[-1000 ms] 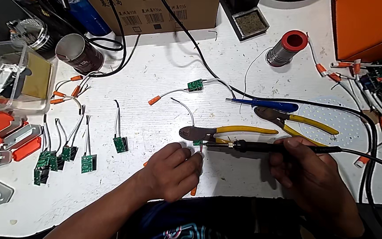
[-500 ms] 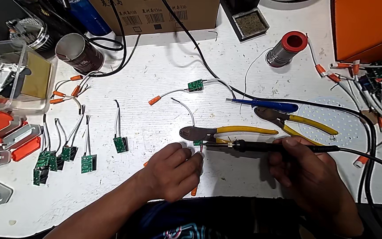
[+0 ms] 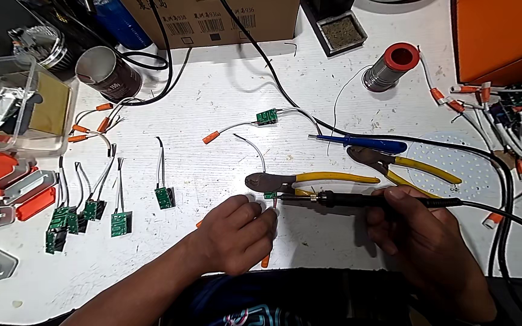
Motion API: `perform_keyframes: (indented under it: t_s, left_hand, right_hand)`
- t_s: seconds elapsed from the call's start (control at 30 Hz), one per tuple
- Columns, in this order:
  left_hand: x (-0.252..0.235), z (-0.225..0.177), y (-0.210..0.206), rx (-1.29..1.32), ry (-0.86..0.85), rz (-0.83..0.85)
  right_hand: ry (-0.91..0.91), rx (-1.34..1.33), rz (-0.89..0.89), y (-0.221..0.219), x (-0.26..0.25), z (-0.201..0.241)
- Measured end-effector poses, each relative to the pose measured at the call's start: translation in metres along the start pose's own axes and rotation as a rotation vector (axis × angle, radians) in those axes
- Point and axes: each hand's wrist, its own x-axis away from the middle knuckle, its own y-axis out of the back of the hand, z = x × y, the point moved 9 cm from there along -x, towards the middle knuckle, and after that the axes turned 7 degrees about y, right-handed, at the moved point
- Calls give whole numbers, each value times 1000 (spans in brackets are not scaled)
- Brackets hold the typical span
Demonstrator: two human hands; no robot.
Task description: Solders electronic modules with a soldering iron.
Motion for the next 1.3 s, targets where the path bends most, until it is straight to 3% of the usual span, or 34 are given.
perform_keyframes:
  t_s: [1.3]
  left_hand:
    - [-1,1,-1,4,7,5]
  right_hand:
    - [-17,-11,-8,0,0,-1]
